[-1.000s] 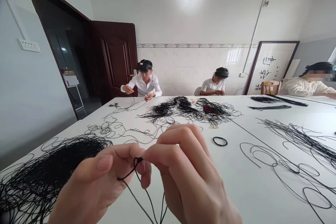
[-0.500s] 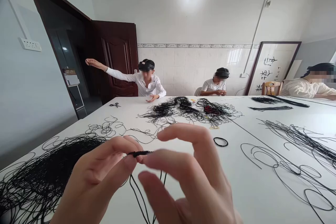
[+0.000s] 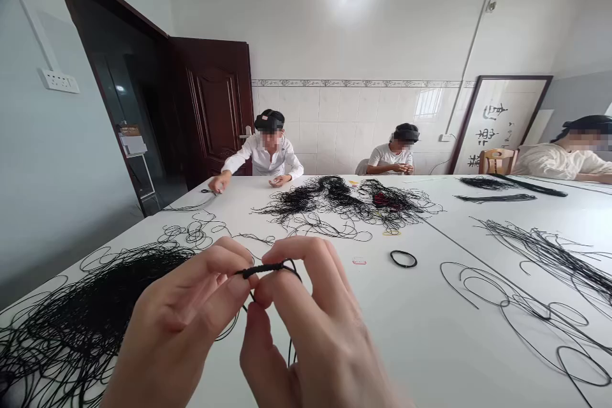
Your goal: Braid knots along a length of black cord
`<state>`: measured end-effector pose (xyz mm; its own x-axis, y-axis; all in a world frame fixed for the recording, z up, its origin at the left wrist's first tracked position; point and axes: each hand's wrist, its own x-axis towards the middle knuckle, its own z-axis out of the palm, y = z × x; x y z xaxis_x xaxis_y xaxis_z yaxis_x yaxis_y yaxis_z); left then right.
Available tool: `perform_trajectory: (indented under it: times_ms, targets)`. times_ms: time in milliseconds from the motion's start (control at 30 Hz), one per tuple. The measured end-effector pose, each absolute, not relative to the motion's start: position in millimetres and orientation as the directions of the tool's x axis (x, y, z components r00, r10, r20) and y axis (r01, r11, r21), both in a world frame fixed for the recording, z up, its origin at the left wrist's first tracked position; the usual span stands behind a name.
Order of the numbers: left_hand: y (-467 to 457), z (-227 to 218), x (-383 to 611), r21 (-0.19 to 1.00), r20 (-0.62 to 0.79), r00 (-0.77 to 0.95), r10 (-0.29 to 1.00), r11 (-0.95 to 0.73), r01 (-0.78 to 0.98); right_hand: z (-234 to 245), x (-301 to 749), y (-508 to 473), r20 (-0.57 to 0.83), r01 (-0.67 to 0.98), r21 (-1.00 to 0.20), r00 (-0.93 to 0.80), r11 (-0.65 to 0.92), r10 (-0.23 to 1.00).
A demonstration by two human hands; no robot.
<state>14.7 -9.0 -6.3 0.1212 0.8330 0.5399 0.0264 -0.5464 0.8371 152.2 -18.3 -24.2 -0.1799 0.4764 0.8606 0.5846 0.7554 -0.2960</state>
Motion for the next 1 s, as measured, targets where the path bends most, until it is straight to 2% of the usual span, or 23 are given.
perform_trajectory:
  times_ms: [133, 267, 333, 400, 467, 533, 600, 667, 767, 900, 967, 1000]
  targets:
    - [-9, -6, 15, 0.811, 0.574, 0.115, 0.811, -0.582, 0.057, -24, 151, -18, 0.823, 0.526, -0.345, -0.229, 0.777, 0.520]
    - [-10, -6, 17, 0.794, 0.584, 0.169, 0.794, -0.602, 0.084, -20, 159, -22, 0.797, 0.530, -0.344, -0.272, 0.775, 0.539]
    - [-9, -8, 17, 0.745, 0.633, 0.175, 0.754, -0.655, 0.129, -19, 165, -24, 0.810, 0.553, -0.323, -0.259, 0.768, 0.527]
    - [-8, -12, 17, 0.639, 0.722, 0.134, 0.679, -0.728, 0.246, -18, 170, -26, 0.849, 0.569, -0.306, -0.200, 0.764, 0.489]
    - [-7, -16, 16, 0.474, 0.830, 0.105, 0.548, -0.792, 0.384, -18, 173, -26, 0.895, 0.555, -0.319, -0.091, 0.768, 0.437]
    - [-6, -19, 16, 0.291, 0.903, 0.153, 0.402, -0.832, 0.472, -17, 172, -25, 0.910, 0.527, -0.361, 0.018, 0.770, 0.415]
    - [-5, -20, 15, 0.141, 0.928, 0.231, 0.291, -0.851, 0.506, -16, 172, -23, 0.898, 0.507, -0.378, -0.002, 0.775, 0.439]
    - [-4, -20, 16, 0.064, 0.932, 0.270, 0.242, -0.844, 0.533, -14, 173, -22, 0.881, 0.469, -0.372, -0.093, 0.801, 0.464]
    - [-2, -19, 18, 0.048, 0.938, 0.261, 0.230, -0.829, 0.558, -13, 177, -21, 0.883, 0.423, -0.343, -0.159, 0.839, 0.441]
    - [-3, -22, 20, 0.046, 0.955, 0.217, 0.201, -0.824, 0.564, -17, 181, -22, 0.885, 0.470, -0.334, -0.142, 0.817, 0.443]
    - [-5, -22, 20, 0.137, 0.944, 0.196, 0.264, -0.857, 0.497, -19, 181, -22, 0.878, 0.468, -0.348, -0.141, 0.812, 0.457]
    - [-7, -22, 20, 0.239, 0.917, 0.193, 0.349, -0.869, 0.432, -20, 181, -22, 0.872, 0.466, -0.360, -0.141, 0.808, 0.469]
